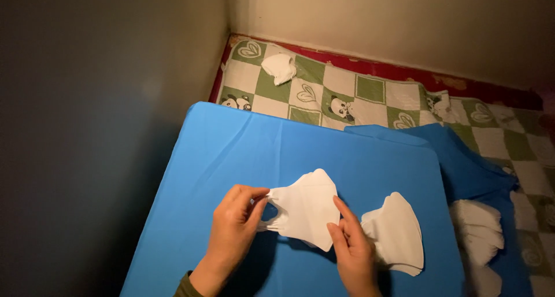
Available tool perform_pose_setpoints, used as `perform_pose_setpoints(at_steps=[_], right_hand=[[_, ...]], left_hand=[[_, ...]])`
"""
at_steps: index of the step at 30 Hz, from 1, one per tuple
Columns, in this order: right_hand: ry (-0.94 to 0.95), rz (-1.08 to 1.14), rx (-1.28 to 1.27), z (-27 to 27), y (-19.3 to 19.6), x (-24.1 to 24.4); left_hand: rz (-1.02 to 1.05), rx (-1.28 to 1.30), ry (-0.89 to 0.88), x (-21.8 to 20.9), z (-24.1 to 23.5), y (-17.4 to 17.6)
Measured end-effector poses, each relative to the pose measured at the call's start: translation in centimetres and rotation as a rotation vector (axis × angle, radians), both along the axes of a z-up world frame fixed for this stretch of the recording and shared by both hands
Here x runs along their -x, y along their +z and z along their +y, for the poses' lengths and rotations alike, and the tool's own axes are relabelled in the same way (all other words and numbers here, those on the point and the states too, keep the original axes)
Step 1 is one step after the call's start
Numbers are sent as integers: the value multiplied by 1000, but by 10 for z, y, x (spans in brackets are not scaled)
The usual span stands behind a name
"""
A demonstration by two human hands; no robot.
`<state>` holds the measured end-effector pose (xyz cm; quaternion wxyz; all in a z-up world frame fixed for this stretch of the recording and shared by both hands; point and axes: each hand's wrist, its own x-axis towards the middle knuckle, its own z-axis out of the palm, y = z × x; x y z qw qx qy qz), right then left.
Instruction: Sorting and stacking white fabric masks on a blue table
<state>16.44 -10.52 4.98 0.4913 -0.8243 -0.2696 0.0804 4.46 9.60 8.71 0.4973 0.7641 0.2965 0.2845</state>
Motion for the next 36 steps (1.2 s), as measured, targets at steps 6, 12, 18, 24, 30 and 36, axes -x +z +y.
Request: perform_pose_setpoints(at_steps=[6, 12, 18, 24, 30, 36], right_hand=[[10, -126, 65, 8, -12, -4], [-10, -169, 178, 9, -16, -7], [32, -209, 187, 12, -12, -4], [46, -234, 248, 11, -17, -6], [87, -263, 318, 12, -9, -5], [73, -247, 403, 14, -1, -4]], left_hand=[[43, -201, -53, -1, 1, -17], [120, -206, -94, 0, 3, -23], [251, -471, -63, 0, 6, -31], [266, -438, -23, 0, 13, -37], [340, -173, -65, 0, 22, -40], [316, -161, -69, -1, 24, -37]])
